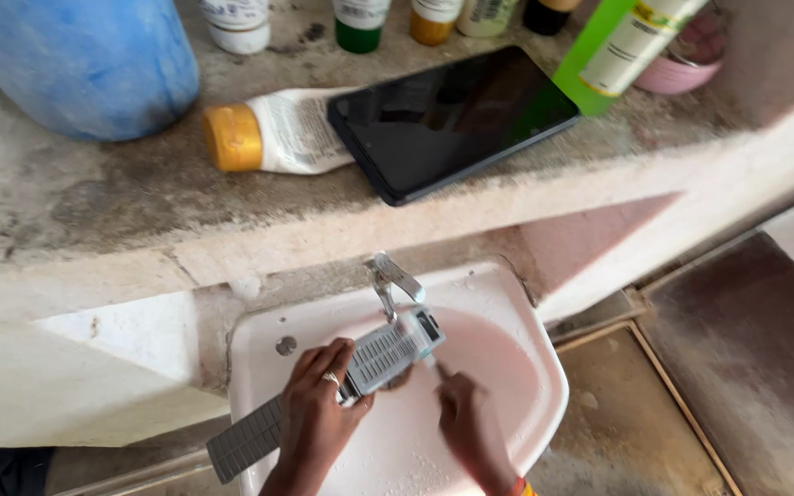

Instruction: The person holds a grey mop head under running water in a sink and scrubs it with a toothbrush. They repeatedly rinse and scrub the mop head, turning it over to clean different sides, then rinse it again under the tap.

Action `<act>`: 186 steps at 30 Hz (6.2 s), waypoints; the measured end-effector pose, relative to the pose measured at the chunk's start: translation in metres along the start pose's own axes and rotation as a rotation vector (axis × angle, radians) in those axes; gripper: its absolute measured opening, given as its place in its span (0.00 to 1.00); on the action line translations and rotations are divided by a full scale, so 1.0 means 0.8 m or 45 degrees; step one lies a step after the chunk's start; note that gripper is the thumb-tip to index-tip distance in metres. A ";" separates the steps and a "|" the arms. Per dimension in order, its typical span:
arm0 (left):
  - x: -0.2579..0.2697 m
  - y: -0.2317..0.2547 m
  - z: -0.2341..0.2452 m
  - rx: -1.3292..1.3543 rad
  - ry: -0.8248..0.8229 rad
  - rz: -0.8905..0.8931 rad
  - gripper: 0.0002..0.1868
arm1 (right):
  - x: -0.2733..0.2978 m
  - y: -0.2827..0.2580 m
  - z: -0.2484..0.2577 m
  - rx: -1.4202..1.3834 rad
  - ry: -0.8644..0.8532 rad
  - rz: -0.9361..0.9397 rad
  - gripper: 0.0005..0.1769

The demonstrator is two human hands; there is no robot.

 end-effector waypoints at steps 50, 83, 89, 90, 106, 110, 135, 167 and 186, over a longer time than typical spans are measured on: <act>-0.005 -0.005 0.027 -0.034 0.171 0.043 0.29 | -0.009 0.056 -0.002 0.016 0.085 0.127 0.22; 0.052 -0.082 -0.081 2.756 -0.939 1.521 0.28 | -0.099 0.027 0.081 0.053 -0.209 0.351 0.21; 0.027 -0.078 -0.072 2.981 -1.010 1.289 0.27 | -0.134 -0.019 0.080 -0.040 -0.167 0.663 0.13; 0.026 -0.080 -0.073 2.974 -0.985 1.316 0.27 | -0.135 -0.021 0.085 0.003 -0.049 0.858 0.14; 0.036 -0.114 -0.127 2.035 -0.046 1.638 0.18 | -0.071 0.115 0.078 -0.583 -0.250 -0.933 0.17; 0.040 -0.077 -0.117 2.220 0.078 1.537 0.15 | -0.062 0.114 0.066 -0.580 -0.242 -0.960 0.17; 0.040 -0.058 -0.154 1.725 0.526 1.516 0.13 | -0.111 0.022 0.048 -0.201 -0.255 0.151 0.08; 0.021 -0.072 -0.140 1.790 0.583 1.630 0.11 | -0.184 0.053 0.049 0.005 -0.132 -0.020 0.18; 0.020 -0.063 -0.124 1.890 0.538 1.546 0.10 | -0.162 0.088 0.076 0.020 -0.118 0.107 0.15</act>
Point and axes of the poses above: each hand's wrist, its own x-axis away from the middle knuckle, its own z-axis out of the back of the hand, y = z × x, the point moved 3 cm from there along -x, towards the middle knuckle, and after that the axes turned 6 degrees about y, right-handed, at the moved point
